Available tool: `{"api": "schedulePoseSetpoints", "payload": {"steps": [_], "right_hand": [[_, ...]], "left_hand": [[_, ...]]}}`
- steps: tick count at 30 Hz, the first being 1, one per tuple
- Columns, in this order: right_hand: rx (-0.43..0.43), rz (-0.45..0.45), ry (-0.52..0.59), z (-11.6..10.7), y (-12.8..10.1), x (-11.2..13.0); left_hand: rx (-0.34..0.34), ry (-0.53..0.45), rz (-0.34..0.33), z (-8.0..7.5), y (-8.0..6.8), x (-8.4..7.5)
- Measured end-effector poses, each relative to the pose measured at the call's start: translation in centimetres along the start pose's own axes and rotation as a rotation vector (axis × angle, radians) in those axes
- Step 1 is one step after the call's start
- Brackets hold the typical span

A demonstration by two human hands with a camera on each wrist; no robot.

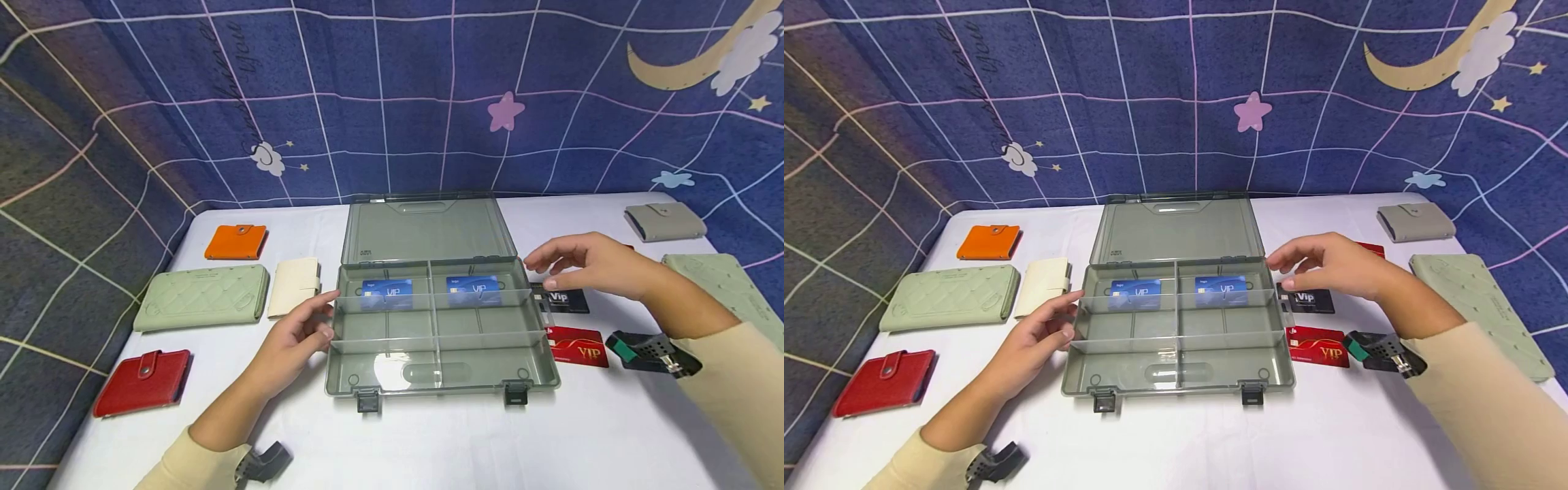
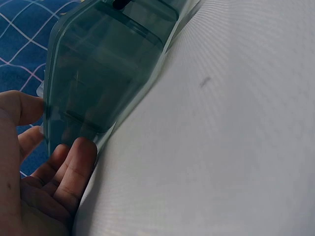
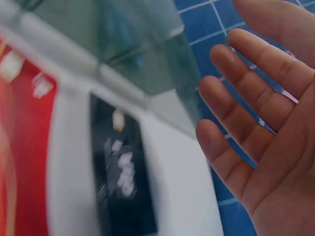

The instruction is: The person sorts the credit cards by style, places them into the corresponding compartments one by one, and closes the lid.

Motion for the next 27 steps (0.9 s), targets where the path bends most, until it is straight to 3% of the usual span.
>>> {"api": "schedulePoseSetpoints", "payload": {"steps": [7, 13, 18, 23, 27], "right_hand": [[-0.021, 0.013, -0.020, 0.7, -4.0, -2.3], [-0.042, -0.014, -0.122, 1.8, -6.5, -3.3], [-0.072, -0.025, -0.252, 2.9, -7.8, -3.9], [-0.132, -0.110, -0.386, 4.0, -8.4, -3.6], [-0.164, -0.124, -0.433, 4.4, -8.3, -3.5]], "left_hand": [[-0.003, -0.003, -0.009, -0.1, 0.0, 0.0], [-0.003, -0.006, -0.013, 0.0, -0.1, 0.0], [-0.005, -0.002, -0.018, 0.1, -0.1, 0.0], [-0.003, 0.001, -0.009, 0.1, -0.1, 0.0], [-0.003, 0.002, -0.003, 0.1, -0.1, 0.1]]}}
Point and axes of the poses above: each hand's wrist, its own y-axis towards the middle knuckle, its own z-axis out of the palm, x = y × z, the point moved 8 cm from there along y, towards the middle knuckle, and after that the axes turned 6 degrees about z, right-handed, at the moved point
